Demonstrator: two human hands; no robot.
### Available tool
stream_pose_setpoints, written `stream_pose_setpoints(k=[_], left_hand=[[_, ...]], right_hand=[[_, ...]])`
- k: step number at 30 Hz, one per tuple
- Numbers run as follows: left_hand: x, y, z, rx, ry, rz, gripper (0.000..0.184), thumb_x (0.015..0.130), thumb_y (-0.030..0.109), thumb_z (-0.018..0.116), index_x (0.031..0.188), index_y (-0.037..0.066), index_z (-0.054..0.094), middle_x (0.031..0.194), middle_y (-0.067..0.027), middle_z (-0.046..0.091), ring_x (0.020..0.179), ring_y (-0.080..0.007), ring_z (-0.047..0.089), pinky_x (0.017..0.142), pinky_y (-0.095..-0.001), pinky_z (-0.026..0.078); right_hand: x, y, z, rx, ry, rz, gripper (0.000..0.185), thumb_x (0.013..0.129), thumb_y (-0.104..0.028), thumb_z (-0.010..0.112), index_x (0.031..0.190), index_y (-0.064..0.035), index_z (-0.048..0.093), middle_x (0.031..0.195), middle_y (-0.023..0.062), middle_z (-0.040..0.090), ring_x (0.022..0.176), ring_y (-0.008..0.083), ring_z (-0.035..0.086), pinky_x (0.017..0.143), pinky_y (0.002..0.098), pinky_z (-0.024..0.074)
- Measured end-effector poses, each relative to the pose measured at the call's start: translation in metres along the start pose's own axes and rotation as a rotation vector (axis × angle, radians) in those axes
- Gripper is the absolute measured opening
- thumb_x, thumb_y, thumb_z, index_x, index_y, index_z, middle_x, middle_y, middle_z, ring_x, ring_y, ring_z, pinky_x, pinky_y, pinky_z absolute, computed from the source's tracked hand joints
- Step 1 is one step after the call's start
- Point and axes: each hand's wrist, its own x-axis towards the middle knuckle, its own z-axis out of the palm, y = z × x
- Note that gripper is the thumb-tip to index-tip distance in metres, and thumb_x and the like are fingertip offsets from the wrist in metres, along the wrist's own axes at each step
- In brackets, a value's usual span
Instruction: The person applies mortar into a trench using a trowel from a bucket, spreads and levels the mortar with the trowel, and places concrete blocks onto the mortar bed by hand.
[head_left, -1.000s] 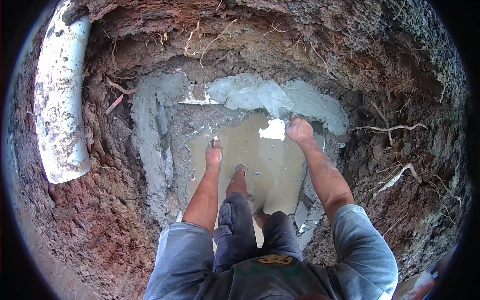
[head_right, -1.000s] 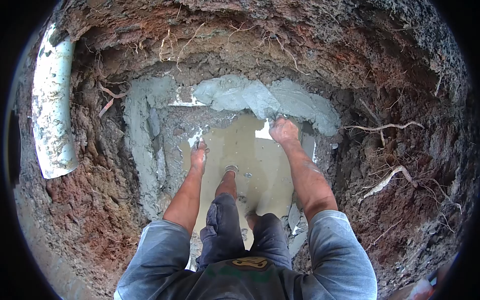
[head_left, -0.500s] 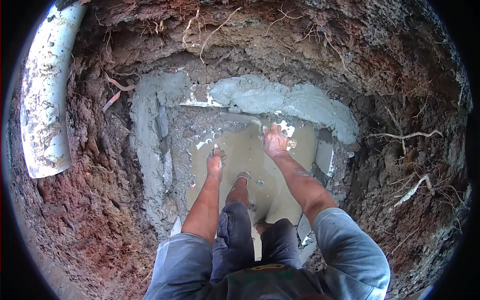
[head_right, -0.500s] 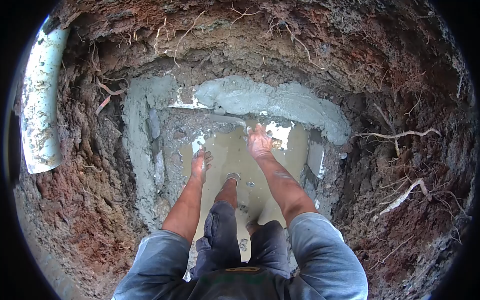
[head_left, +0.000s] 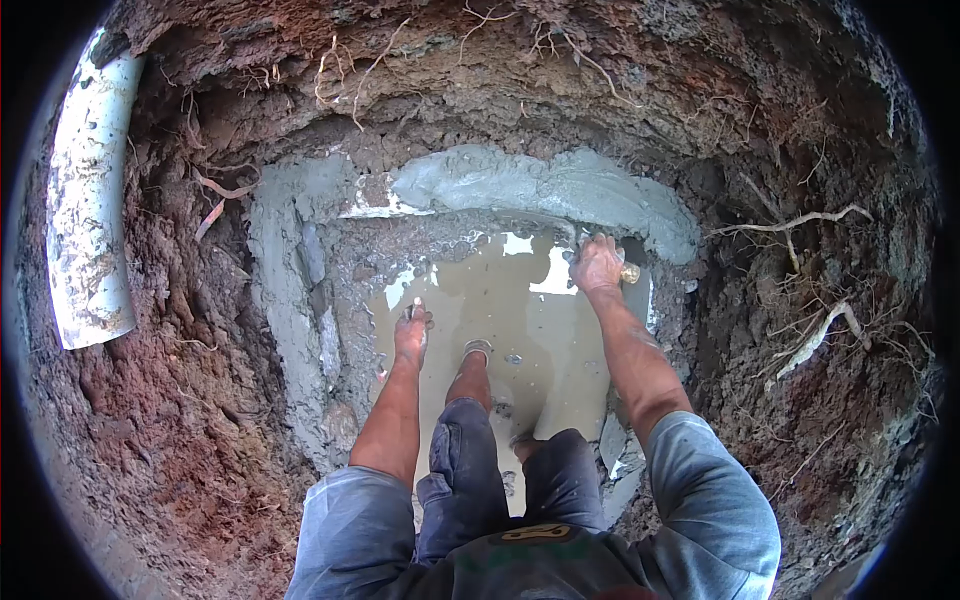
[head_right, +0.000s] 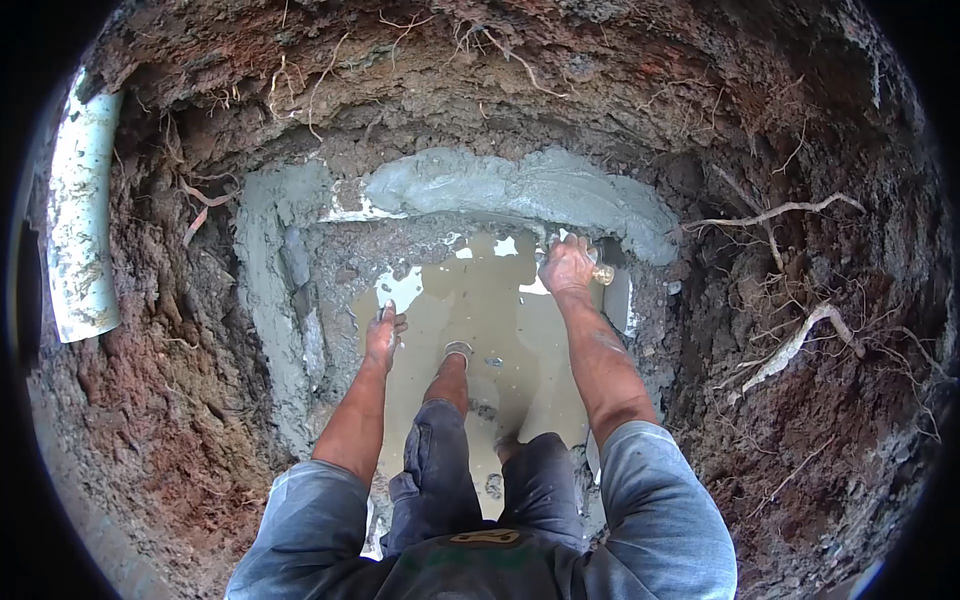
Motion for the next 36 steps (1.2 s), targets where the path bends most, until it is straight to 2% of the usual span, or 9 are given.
stream_pose_setpoints(k=[13,17,20,22,24,25,29,32,36], left_hand=[[-0.023,0.021,0.056,0.139,-0.134,0.049,0.066,0.092,0.054,0.049,0.132,0.001,0.044,0.112,-0.0183,0.063,0.093,-0.0245,0.062,0.079,-0.0376,0.045],[-0.029,0.023,0.053,0.145,-0.127,0.062,0.067,0.091,0.054,0.05,0.13,0.0,0.046,0.107,-0.0177,0.064,0.09,-0.0232,0.063,0.078,-0.0375,0.045],[-0.03,0.023,0.043,0.133,-0.106,0.083,0.068,0.09,0.055,0.051,0.128,0.0,0.047,0.105,-0.0166,0.065,0.087,-0.0219,0.063,0.077,-0.0376,0.045],[-0.023,0.012,0.032,0.128,-0.093,0.106,0.067,0.089,0.056,0.052,0.127,0.001,0.048,0.104,-0.0154,0.065,0.086,-0.0212,0.062,0.077,-0.0379,0.045],[-0.02,0.009,0.019,0.157,-0.085,0.079,0.067,0.089,0.056,0.053,0.129,0.003,0.047,0.104,-0.0137,0.065,0.086,-0.0209,0.062,0.078,-0.039,0.045],[-0.023,0.013,0.013,0.174,-0.095,0.061,0.067,0.089,0.056,0.052,0.129,0.004,0.046,0.105,-0.0136,0.064,0.087,-0.0211,0.062,0.078,-0.0391,0.044],[-0.049,0.045,0.014,0.227,-0.111,-0.008,0.067,0.09,0.056,0.05,0.132,0.004,0.043,0.111,-0.0138,0.062,0.095,-0.0217,0.061,0.08,-0.0397,0.043],[-0.05,0.049,0.02,0.221,-0.068,0.056,0.063,0.092,0.054,0.05,0.126,0.001,0.049,0.102,-0.0152,0.064,0.086,-0.0205,0.062,0.07,-0.0359,0.047],[-0.055,0.056,0.038,0.244,-0.116,0.088,0.06,0.092,0.051,0.052,0.122,-0.001,0.052,0.097,-0.0124,0.063,0.082,-0.018,0.06,0.071,-0.0331,0.046]], right_hand=[[-0.035,0.144,-0.078,-0.146,0.046,0.206,0.037,0.074,-0.038,0.067,0.097,-0.0093,0.069,0.109,0.0131,0.064,0.112,0.0323,0.054,0.096,0.0466,0.0414],[-0.07,0.15,-0.098,0.066,0.084,0.504,0.042,0.077,-0.04,0.066,0.103,-0.0075,0.069,0.108,0.0155,0.065,0.105,0.0347,0.058,0.088,0.0436,0.047],[-0.08,0.151,-0.06,0.495,0.237,0.654,0.049,0.079,-0.043,0.065,0.109,-0.0046,0.066,0.101,0.0196,0.067,0.098,0.0377,0.062,0.085,0.0439,0.048],[-0.086,0.108,-0.066,0.601,0.237,0.643,0.053,0.081,-0.049,0.062,0.098,0.001,0.066,0.095,0.024,0.066,0.094,0.0401,0.063,0.083,0.0433,0.0482],[-0.07,0.078,-0.035,0.654,0.133,0.47,0.057,0.086,-0.052,0.054,0.103,0.0014,0.062,0.094,0.026,0.066,0.095,0.0426,0.062,0.082,0.0473,0.0482],[-0.066,0.047,-0.055,0.598,-0.076,0.434,0.052,0.089,-0.047,0.05,0.103,0.0022,0.061,0.095,0.0262,0.065,0.096,0.0429,0.061,0.084,0.0485,0.0482],[-0.029,-0.002,-0.058,0.358,-0.175,0.172,0.042,0.088,-0.036,0.05,0.111,-0.0026,0.06,0.099,0.0238,0.065,0.099,0.0396,0.061,0.088,0.0466,0.0478],[-0.03,0.033,-0.07,0.409,-0.091,0.393,0.045,0.089,-0.038,0.05,0.11,0.0013,0.059,0.103,0.0236,0.065,0.101,0.0387,0.062,0.09,0.0476,0.0465],[-0.091,0.098,-0.062,0.414,0.082,0.66,0.047,0.09,-0.036,0.047,0.117,0.0021,0.056,0.112,0.0239,0.061,0.104,0.0414,0.059,0.094,0.0488,0.0436]])
